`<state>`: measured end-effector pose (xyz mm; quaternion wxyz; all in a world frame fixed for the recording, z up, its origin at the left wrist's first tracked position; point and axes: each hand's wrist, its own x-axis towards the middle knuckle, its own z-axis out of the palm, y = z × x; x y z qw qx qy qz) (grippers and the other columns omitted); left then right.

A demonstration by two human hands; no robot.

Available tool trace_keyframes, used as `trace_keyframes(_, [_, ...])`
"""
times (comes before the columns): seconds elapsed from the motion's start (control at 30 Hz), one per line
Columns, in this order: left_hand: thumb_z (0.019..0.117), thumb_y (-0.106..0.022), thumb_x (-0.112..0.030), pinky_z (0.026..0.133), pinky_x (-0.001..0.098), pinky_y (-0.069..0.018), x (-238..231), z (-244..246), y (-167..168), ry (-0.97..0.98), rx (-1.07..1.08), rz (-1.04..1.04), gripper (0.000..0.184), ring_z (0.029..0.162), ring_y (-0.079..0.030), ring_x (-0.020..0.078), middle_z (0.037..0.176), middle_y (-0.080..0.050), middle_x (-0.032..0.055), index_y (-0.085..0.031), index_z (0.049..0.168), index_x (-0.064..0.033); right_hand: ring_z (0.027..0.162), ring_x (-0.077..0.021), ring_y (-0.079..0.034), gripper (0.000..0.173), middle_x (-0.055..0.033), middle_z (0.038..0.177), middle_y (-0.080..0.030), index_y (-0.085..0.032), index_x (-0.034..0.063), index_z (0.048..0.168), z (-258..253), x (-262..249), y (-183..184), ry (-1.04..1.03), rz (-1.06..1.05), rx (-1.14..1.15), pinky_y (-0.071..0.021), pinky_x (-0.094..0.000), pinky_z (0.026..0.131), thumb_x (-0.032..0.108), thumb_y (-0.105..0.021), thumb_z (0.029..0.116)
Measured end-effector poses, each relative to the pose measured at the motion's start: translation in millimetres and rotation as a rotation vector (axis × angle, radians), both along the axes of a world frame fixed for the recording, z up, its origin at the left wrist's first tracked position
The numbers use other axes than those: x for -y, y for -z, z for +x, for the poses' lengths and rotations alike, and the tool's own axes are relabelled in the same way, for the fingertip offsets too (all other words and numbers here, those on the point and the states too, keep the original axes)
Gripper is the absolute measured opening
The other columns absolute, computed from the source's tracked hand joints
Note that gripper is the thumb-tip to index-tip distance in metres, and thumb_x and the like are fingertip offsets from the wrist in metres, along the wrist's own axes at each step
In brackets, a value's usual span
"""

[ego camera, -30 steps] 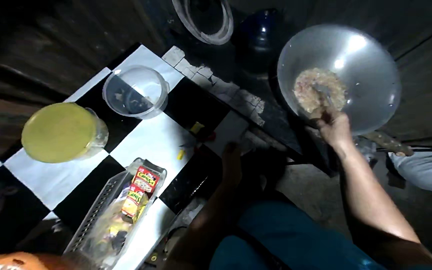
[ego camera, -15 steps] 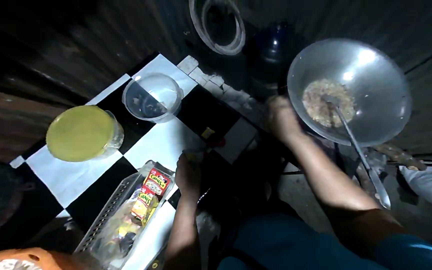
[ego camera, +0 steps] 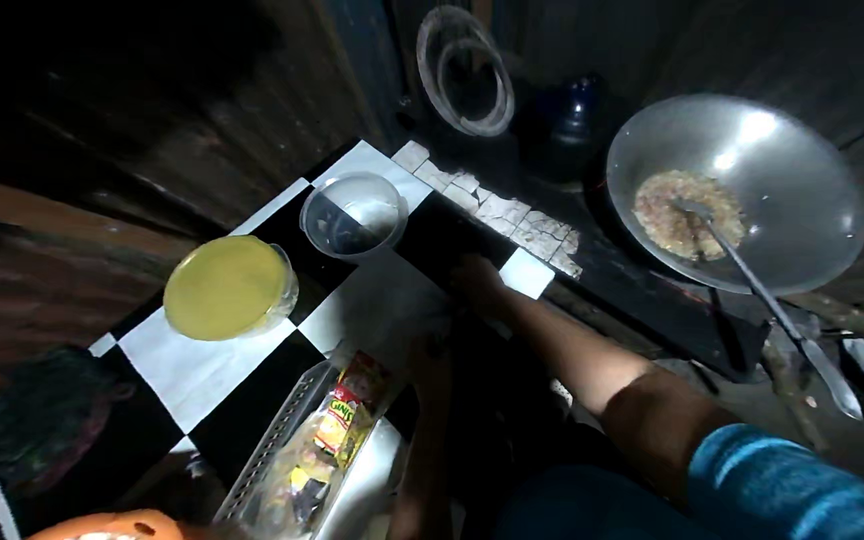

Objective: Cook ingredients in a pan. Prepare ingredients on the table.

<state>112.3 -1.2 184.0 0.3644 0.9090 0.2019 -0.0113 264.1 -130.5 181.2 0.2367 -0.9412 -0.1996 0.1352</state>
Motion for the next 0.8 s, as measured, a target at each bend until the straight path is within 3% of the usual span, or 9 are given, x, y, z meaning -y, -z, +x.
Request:
trace_keyframes(0.07, [0.0998, -0.063, -0.013, 0.086, 0.0436, -0.0557, -1, -4, -3, -0.052, 0.038, -0.099, 0.028, 0.093, -0.068, 0.0286, 0.102, -0.069, 0.0218, -0.064, 0.118, 0.0084, 0.125, -0.0423, -0.058, 0.024, -0.023, 0.132, -0.062, -0.073, 0.005, 0.118, -1, 1, -5, 0.073, 0.057, -0.009, -0.0482, -0.0596, 0.105, 0.019, -0.064, 0.1007])
trace_keyframes(0.23, [0.1047, -0.056, -0.017, 0.074, 0.0308, -0.0557, 1, -13, -3, -0.175, 0.132, -0.519, 0.03, 0.084, -0.063, 0.0126, 0.105, -0.067, 0.011, -0.06, 0.131, -0.0015, 0.11, -0.0284, -0.066, 0.023, -0.0163, 0.121, -0.067, -0.073, 0.0045, 0.112, -51, 2, -29, 0.205, 0.491, 0.037, -0.0557, -0.0478, 0.098, 0.021, -0.07, 0.0971])
trace_keyframes(0.37, [0.0995, -0.062, -0.011, 0.1, 0.0448, -0.0531, 15, -22, -24, 0.187, 0.168, -0.147, 0.041, 0.114, -0.064, 0.0293, 0.127, -0.063, 0.0252, -0.055, 0.135, 0.0086, 0.13, -0.028, -0.059, 0.035, -0.0139, 0.139, -0.063, -0.07, 0.0068, 0.128, -117, 4, -45, 0.162, 0.442, 0.104, -0.048, -0.0466, 0.111, 0.024, -0.067, 0.0978])
trace_keyframes(0.5, [0.1088, -0.043, -0.01, 0.097, 0.0348, -0.0513, 65, -23, -93, 0.049, 0.063, -0.517, 0.033, 0.108, -0.062, 0.0183, 0.122, -0.063, 0.0197, -0.052, 0.135, 0.0067, 0.128, -0.0273, -0.061, 0.026, -0.0099, 0.134, -0.067, -0.073, 0.0104, 0.122, -150, 25, -39, 0.122, 0.358, 0.373, -0.0512, -0.0467, 0.108, 0.01, -0.06, 0.0996])
trace_keyframes(0.6, [0.1126, -0.033, -0.024, 0.094, 0.035, -0.0546, 80, -20, -39, 0.046, 0.258, -0.767, 0.043, 0.109, -0.064, 0.0162, 0.123, -0.064, 0.0171, -0.051, 0.138, 0.0046, 0.145, -0.03, -0.047, 0.04, -0.0122, 0.151, -0.055, -0.062, 0.0091, 0.14, -166, 53, -63, 0.089, 0.285, 0.259, -0.0407, -0.0476, 0.119, 0.004, -0.054, 0.1011])
trace_keyframes(0.67, [0.1129, -0.021, -0.038, 0.098, 0.0339, -0.0527, 94, -16, -32, 0.086, 0.298, -1.003, 0.056, 0.116, -0.061, 0.0135, 0.131, -0.061, 0.0135, -0.045, 0.145, 0.001, 0.148, -0.0333, -0.042, 0.053, -0.0156, 0.157, -0.047, -0.052, 0.0088, 0.149, -179, 74, -83, 0.069, 0.25, 0.133, -0.0386, -0.0498, 0.119, 0.0, -0.057, 0.0977])
trace_keyframes(0.73, [0.113, -0.013, -0.027, 0.096, 0.0287, -0.0528, 114, -20, -73, 0.148, 0.286, -0.922, 0.056, 0.116, -0.06, 0.0166, 0.131, -0.058, 0.0228, -0.039, 0.142, 0.0129, 0.148, -0.0345, -0.04, 0.064, -0.0166, 0.16, -0.041, -0.044, 0.0097, 0.156, -190, 98, -98, 0.043, 0.217, 0.028, -0.0391, -0.0505, 0.118, -0.004, -0.061, 0.0951])
trace_keyframes(0.77, [0.1116, -0.014, -0.011, 0.095, 0.0231, -0.0499, 124, -23, -121, 0.179, 0.091, -0.708, 0.046, 0.115, -0.058, 0.0147, 0.133, -0.055, 0.0235, -0.038, 0.141, 0.0159, 0.147, -0.0345, -0.041, 0.063, -0.0159, 0.161, -0.041, -0.043, 0.0104, 0.156, -196, 109, -99, 0.045, 0.215, 0.022, -0.0408, -0.0505, 0.117, -0.003, -0.059, 0.0964])
trace_keyframes(0.8, [0.111, -0.019, 0.0, 0.106, 0.0229, -0.039, 129, -16, -183, 0.279, -0.332, -0.575, 0.042, 0.129, -0.045, 0.0107, 0.151, -0.042, 0.0161, -0.028, 0.151, 0.0096, 0.146, -0.0339, -0.044, 0.058, -0.0149, 0.16, -0.043, -0.046, 0.0111, 0.155, -201, 119, -96, 0.068, 0.23, 0.062, -0.0422, -0.0496, 0.116, -0.002, -0.057, 0.0986])
